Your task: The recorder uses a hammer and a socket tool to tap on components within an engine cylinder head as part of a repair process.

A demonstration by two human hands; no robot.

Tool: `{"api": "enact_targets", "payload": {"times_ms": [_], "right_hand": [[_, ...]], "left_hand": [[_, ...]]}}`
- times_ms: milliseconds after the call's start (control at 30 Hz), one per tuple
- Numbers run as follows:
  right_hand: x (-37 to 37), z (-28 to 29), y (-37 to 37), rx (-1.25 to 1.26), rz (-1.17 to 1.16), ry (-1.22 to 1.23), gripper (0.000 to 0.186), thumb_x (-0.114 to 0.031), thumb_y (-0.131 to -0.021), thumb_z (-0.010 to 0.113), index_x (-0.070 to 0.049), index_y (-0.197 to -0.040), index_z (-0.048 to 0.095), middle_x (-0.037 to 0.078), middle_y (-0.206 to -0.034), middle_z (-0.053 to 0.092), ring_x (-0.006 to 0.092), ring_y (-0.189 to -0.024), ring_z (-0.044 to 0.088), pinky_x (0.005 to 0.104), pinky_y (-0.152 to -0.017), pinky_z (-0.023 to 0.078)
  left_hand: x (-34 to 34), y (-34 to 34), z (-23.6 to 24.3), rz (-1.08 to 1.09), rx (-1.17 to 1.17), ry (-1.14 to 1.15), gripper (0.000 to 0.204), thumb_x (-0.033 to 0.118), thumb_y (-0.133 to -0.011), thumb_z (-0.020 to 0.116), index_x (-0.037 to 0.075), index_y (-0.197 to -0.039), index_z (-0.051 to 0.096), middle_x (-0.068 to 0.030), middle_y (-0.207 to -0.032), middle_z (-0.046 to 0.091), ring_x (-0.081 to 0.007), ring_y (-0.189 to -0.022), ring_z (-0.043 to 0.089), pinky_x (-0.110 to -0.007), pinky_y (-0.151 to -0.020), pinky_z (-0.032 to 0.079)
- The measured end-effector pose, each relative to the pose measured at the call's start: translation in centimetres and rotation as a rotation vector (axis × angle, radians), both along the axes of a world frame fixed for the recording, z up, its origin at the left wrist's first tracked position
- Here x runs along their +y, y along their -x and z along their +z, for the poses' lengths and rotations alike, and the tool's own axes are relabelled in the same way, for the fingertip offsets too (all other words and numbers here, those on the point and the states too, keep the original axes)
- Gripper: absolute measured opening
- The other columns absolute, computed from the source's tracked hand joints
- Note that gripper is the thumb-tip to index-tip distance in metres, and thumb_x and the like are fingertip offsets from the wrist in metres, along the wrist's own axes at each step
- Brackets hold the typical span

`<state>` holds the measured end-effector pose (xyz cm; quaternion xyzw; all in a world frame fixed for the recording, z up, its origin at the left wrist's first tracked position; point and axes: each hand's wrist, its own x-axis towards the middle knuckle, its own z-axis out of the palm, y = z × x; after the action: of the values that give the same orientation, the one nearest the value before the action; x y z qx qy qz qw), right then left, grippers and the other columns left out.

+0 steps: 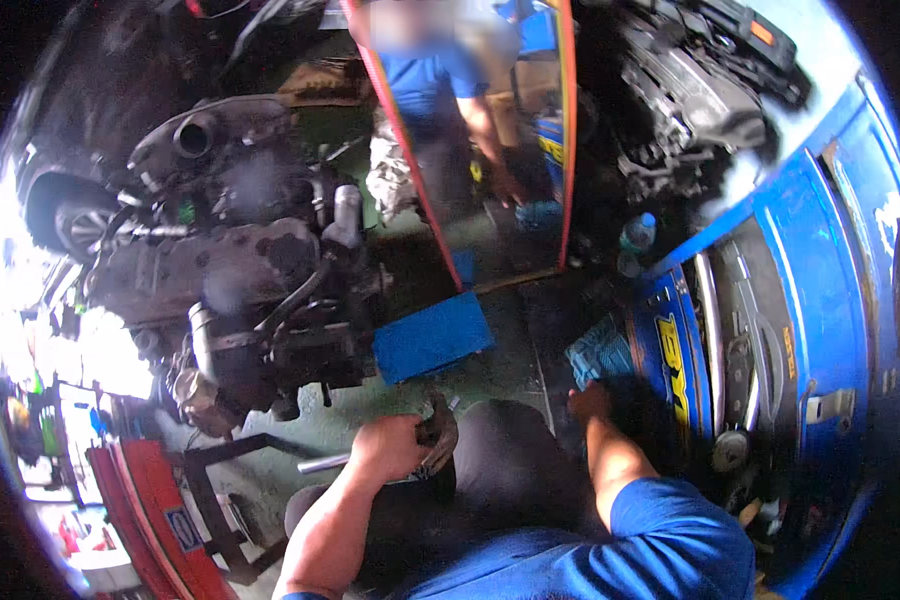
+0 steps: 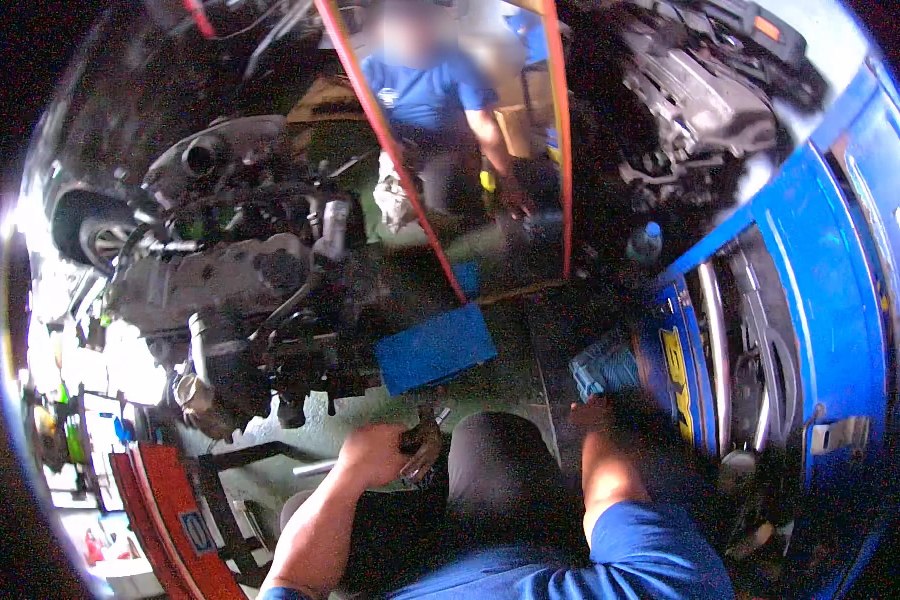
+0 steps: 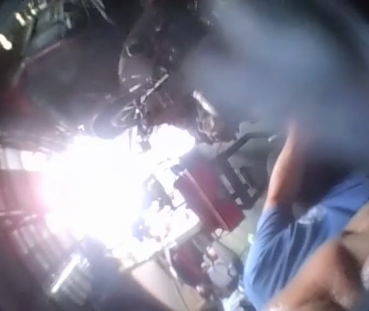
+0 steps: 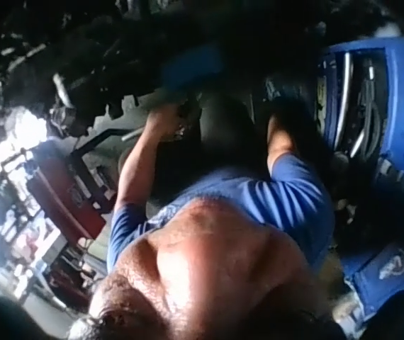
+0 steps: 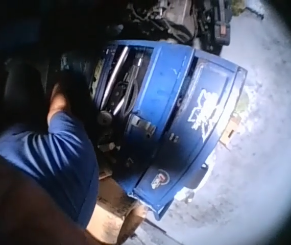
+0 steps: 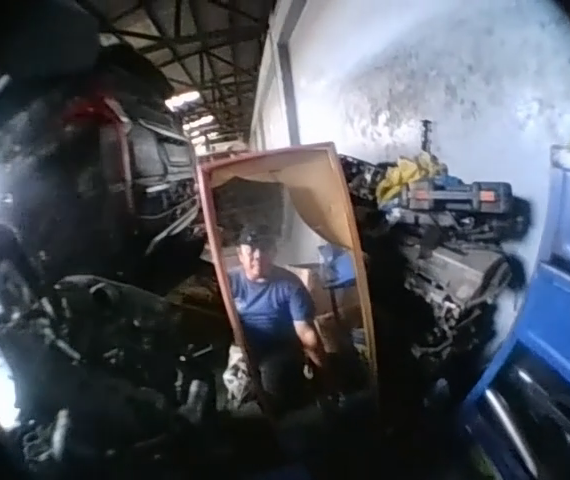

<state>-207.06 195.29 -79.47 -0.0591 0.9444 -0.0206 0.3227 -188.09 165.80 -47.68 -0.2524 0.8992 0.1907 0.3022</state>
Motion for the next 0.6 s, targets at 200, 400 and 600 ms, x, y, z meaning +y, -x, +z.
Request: {"api": "enact_targets", "payload": {"times_ms": [200, 400, 600], "right_hand": [[3.5, 0.7, -3.1, 0.299, 0.095, 0.273, 0.061, -0.047, -0.083, 0.058, 0.006, -0.113, 0.058, 0.031, -0.114, 0.059, 0.0461, -0.11, 0.055, 0.0505, -0.094, 0.045], [4.8, 2.4, -3.2, 0.003, 0.209, 0.421, 0.04, -0.037, -0.081, 0.066, -0.003, -0.103, 0.065, 0.024, -0.104, 0.065, 0.0389, -0.103, 0.061, 0.0467, -0.089, 0.048], [8.9, 15.9, 4.0, 0.113, 0.062, 0.515, 0.034, -0.031, -0.079, 0.069, -0.008, -0.104, 0.067, 0.021, -0.102, 0.065, 0.0358, -0.101, 0.062, 0.0424, -0.088, 0.049]], "left_hand": [[1.8, 2.1, -0.7, -0.064, -0.029, -0.103, 0.044, 0.047, -0.077, 0.062, 0.008, -0.098, 0.068, -0.0206, -0.095, 0.068, -0.0385, -0.091, 0.065, -0.047, -0.079, 0.052], [4.1, 3.0, 0.1, -0.162, -0.049, -0.111, 0.037, 0.036, -0.074, 0.064, 0.008, -0.098, 0.069, -0.0187, -0.092, 0.069, -0.0379, -0.088, 0.066, -0.047, -0.078, 0.052], [5.7, 3.7, 1.8, -0.24, 0.026, -0.136, 0.041, 0.038, -0.073, 0.066, 0.011, -0.104, 0.067, -0.019, -0.094, 0.068, -0.0393, -0.091, 0.064, -0.047, -0.078, 0.051]]}}
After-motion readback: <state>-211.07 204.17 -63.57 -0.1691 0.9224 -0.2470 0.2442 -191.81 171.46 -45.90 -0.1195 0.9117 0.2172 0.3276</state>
